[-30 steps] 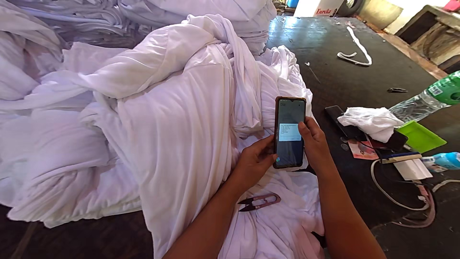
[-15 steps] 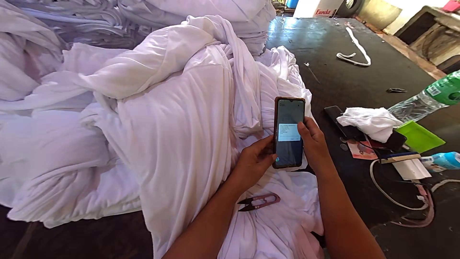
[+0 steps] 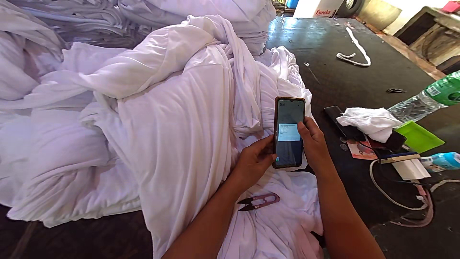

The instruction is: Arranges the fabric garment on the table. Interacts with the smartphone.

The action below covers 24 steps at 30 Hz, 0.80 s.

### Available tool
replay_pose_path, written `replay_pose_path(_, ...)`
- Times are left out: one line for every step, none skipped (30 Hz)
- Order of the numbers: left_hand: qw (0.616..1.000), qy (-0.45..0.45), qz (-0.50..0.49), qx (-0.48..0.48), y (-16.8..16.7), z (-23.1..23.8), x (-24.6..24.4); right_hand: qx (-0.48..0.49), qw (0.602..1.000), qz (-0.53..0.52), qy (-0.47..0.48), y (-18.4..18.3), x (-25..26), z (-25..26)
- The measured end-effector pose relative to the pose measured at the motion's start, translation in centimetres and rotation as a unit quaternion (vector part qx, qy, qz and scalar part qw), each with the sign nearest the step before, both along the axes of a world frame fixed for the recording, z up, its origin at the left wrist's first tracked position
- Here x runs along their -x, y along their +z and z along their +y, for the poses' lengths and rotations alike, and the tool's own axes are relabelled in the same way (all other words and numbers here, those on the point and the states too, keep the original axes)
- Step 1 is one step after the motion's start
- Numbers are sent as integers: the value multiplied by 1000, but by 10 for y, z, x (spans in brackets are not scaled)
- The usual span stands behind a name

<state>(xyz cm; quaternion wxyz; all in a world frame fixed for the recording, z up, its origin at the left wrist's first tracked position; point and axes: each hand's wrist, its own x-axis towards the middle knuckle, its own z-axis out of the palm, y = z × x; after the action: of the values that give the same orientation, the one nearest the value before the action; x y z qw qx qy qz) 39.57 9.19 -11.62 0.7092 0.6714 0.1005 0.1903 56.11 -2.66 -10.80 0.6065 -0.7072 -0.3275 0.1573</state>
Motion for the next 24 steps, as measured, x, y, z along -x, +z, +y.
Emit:
replay_pose_path(1000,0,-2,2,0,0,0,0,1000,1,0,0,0,0)
replay_pose_path(1000,-1,-6,3,-1,0,0,0,1000,2,0,1,0,0)
replay_pose_path(1000,-3,-8,4,-1,0,0,0,1000,1,-1,1,0,0)
replay_pose_path(1000,-5,-10,4,-2,1,0,0,1000,0,0,1,0,0)
replay_pose_path(1000,-5,-10,5,-2,0,0,0,1000,0,1,0,0,0)
replay_pose_path(1000,-4,-9,5,-2,0,0,-1,1000,2,0,0,0,0)
replay_pose_path(1000,-4,-8,6,-2,0,0,0,1000,2,-1,1,0,0)
replay_pose_path(1000,-3,-8,5,-1,0,0,1,1000,2,-1,1,0,0)
replay_pose_path(1000,-3,-6,4,-1,0,0,0,1000,4,-1,1,1,0)
replay_pose_path(1000,-2,-4,3,-1,0,0,1,1000,6,-2,1,1,0)
replay_pose_path(1000,-3,-3,1,-1,0,0,1,1000,6,-2,1,1,0)
replay_pose_path(1000,-2,-2,-2,-1,0,0,1,1000,6,-2,1,1,0)
replay_pose_path(1000,-2,-1,-5,-1,0,0,2,1000,3,-1,1,0,0)
replay_pose_path(1000,-1,0,-8,-1,0,0,2,1000,-2,0,1,0,0)
replay_pose_path(1000,0,1,-9,-1,0,0,2,1000,-5,1,1,0,0)
replay_pose_path(1000,0,-1,-10,-1,0,0,3,1000,-5,0,1,0,0)
replay_pose_path(1000,0,-2,-10,-1,0,0,3,1000,-3,-1,2,1,0)
replay_pose_path(1000,0,-2,-11,-1,0,0,4,1000,-3,-1,2,1,0)
replay_pose_path(1000,0,0,-12,-1,0,0,4,1000,-3,-2,2,1,0)
replay_pose_path(1000,0,2,-12,-1,0,0,4,1000,-4,-2,1,1,0)
replay_pose_path(1000,0,4,-12,0,0,0,3,1000,-5,-1,1,0,0)
replay_pose_path(1000,1,3,-13,0,0,0,4,1000,-7,-1,1,0,0)
replay_pose_path(1000,2,0,-13,-1,0,0,4,1000,-8,-1,1,0,0)
replay_pose_path(1000,1,-1,-12,-1,0,1,4,1000,-8,-1,1,1,0)
